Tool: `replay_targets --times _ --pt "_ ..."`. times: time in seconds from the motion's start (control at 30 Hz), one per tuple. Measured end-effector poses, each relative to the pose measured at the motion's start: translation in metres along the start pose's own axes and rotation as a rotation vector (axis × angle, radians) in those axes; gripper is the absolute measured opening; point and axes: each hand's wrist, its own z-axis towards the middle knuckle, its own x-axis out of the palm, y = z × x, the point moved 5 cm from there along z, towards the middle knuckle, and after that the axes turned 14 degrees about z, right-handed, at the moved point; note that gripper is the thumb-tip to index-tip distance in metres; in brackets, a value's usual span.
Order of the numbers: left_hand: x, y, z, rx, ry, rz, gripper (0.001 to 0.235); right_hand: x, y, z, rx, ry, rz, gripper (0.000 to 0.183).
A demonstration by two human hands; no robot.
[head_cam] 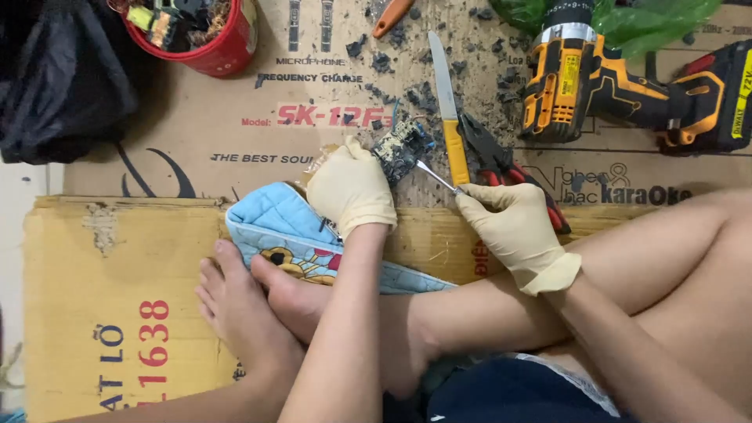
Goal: The person sits on the floor and uses a screwdriver and pliers to disassemble a small electronic component. They remove screws and separate parts of the device, placing the pieces on the cardboard surface.
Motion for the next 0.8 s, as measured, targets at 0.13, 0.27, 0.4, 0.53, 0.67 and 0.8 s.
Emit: replay_targets --times 0.13,0.27,0.4,0.53,0.67,0.8 --pt "-0.004 0.005 0.000 -0.011 -0.006 0.013 0.039 -0.001 -0.006 0.008 0.090 0.027 0.075 0.023" --pt "-0.003 0.004 0.003 -0.013 0.003 0.012 0.039 0.002 0.017 -0.009 0.195 0.014 0.142 0.029" --pt "0.000 0.007 0.004 -0.009 0.016 0.017 0.039 0.011 0.028 -0.011 -0.930 0.141 -0.728 0.017" --pt "-0.001 0.008 0.001 -0.015 0.024 -0.011 0.040 0.012 0.052 -0.005 -1.266 0.089 -1.169 0.004" --pt "-0.006 0.006 0.003 0.006 0.017 -0.040 0.040 -0.011 0.030 0.023 0.135 0.176 0.085 0.022" --pt "0.002 0.008 0.003 0.000 0.033 -0.067 0.040 -0.003 0.009 0.025 0.278 0.088 0.020 0.028"
